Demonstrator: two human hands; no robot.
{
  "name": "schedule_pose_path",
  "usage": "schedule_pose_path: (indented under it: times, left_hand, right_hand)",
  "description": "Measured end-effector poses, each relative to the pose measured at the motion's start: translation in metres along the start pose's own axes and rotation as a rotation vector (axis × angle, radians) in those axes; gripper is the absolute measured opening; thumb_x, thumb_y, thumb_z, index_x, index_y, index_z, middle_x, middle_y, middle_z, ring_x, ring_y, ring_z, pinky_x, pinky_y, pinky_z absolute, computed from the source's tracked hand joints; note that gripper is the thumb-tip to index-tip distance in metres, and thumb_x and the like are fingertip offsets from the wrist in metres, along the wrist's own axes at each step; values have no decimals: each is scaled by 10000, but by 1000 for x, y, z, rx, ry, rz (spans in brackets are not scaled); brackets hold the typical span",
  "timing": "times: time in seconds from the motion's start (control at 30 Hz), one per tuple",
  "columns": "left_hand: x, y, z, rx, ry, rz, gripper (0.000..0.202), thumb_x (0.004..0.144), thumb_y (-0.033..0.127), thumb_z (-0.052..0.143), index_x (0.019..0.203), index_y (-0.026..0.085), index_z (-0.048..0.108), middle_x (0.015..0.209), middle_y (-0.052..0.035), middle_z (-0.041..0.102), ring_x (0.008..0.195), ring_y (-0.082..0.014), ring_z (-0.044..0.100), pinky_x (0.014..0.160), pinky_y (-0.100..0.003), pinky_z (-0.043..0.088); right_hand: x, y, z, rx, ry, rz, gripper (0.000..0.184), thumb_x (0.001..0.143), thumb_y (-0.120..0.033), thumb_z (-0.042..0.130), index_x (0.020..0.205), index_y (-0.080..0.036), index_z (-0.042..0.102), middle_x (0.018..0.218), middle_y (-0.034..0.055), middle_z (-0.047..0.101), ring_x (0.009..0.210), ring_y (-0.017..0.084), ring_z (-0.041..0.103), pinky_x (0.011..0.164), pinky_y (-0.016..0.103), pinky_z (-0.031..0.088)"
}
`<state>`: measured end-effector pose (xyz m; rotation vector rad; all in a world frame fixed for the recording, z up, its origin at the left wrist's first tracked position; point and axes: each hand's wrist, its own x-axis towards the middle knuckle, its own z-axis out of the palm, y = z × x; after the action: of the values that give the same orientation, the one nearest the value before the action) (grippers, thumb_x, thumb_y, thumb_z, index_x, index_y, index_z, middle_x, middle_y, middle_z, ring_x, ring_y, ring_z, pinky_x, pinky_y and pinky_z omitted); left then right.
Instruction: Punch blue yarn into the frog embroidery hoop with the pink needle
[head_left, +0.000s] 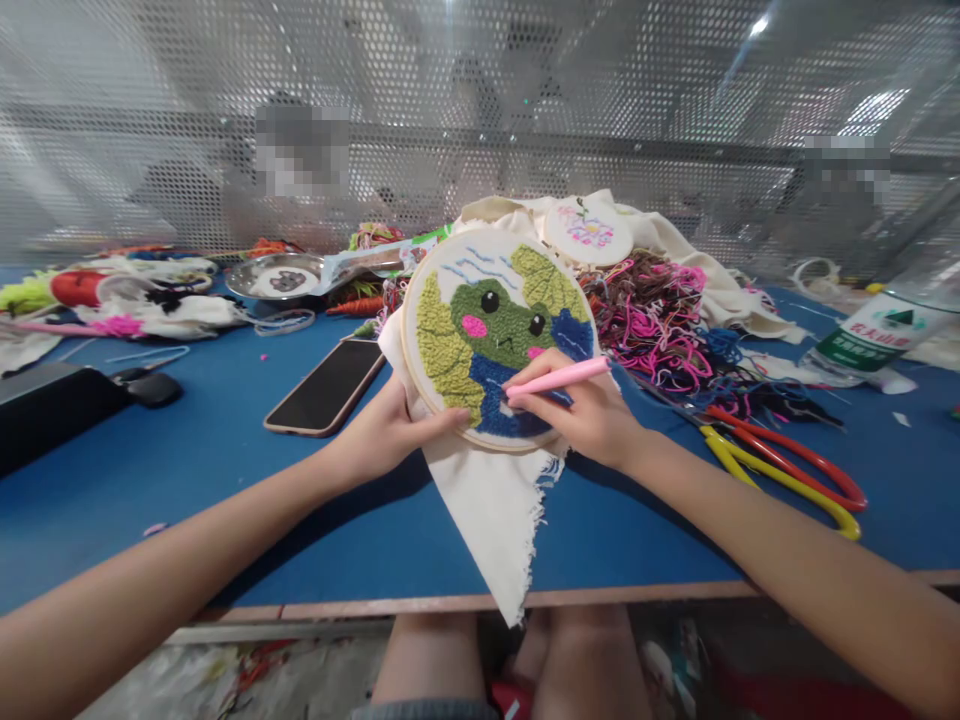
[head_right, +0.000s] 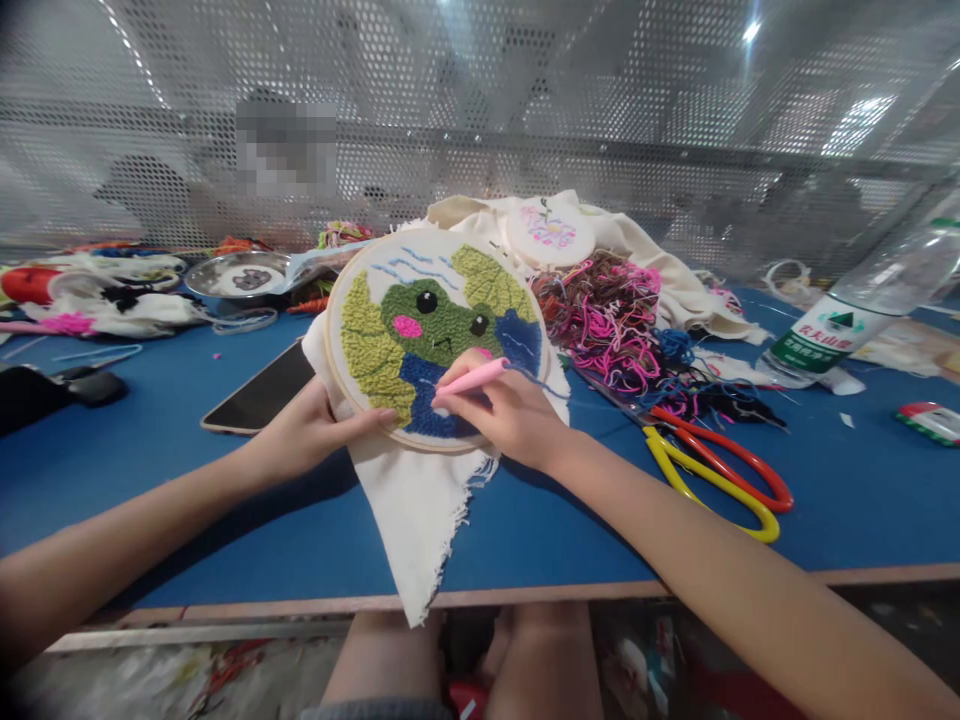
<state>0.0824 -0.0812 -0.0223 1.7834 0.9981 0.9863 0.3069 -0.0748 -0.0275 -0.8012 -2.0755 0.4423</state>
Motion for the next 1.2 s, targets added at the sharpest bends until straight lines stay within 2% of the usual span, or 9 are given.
schedule_pose_path:
  times: [0.13, 0.47, 0.87, 1.0, 1.1, 1.2]
  left_hand:
    - [-1, 0, -1, 6, 22, 8, 447, 718, 378, 693, 1077, 140, 573, 1236, -99, 601, 1088, -256, 579, 962, -369, 466]
    - [1, -3, -2, 6, -12, 9, 443, 737, 358, 681, 1103, 138, 569, 1223, -101, 610, 1081, -257, 584, 974, -370, 458]
    - [0, -1, -1, 18, 1, -4, 420, 731, 379, 677, 1069, 143, 595, 1183, -104, 633, 1090, -273, 577, 957, -395, 465]
    - [-2, 3, 2, 36, 24, 21, 396, 741, 360, 672, 1067, 148, 594, 1208, -94, 619, 1102, -265, 569, 978, -389, 448]
    - [-4, 6, 5, 44, 31, 25, 379, 745, 350, 669, 1062, 157, 596, 1210, -84, 620, 1096, -260, 575, 982, -376, 448]
    - [-3, 6, 4, 35, 24, 13, 375, 748, 351, 666, 1064, 160, 600, 1216, -84, 616, 1097, -261, 575, 977, -367, 454]
  right_hand:
    - [-1, -1, 1, 50, 40, 18, 118, 891, -306, 505, 892, -203, 562, 929, 51, 595, 810, 157, 628, 723, 299, 520]
    - [-1, 0, 1, 32, 53, 27, 94, 902, -306, 483, 889, -215, 501, 927, 45, 573, 818, 160, 618, 753, 315, 508]
    - [-2, 2, 0, 41, 32, -36, 88, 892, -299, 501, 911, -222, 540, 916, 38, 590, 782, 153, 615, 698, 296, 515]
    - [1, 5, 5, -28, -25, -128, 67, 877, -280, 531, 878, -233, 579, 895, 30, 630, 846, 169, 602, 784, 332, 486]
    - [3, 7, 10, -102, -59, -143, 84, 874, -277, 536, 851, -221, 596, 886, 31, 640, 882, 174, 590, 842, 344, 455]
    - [2, 5, 13, -105, 6, -111, 82, 869, -278, 545, 850, -212, 591, 899, 32, 648, 882, 170, 602, 843, 330, 459]
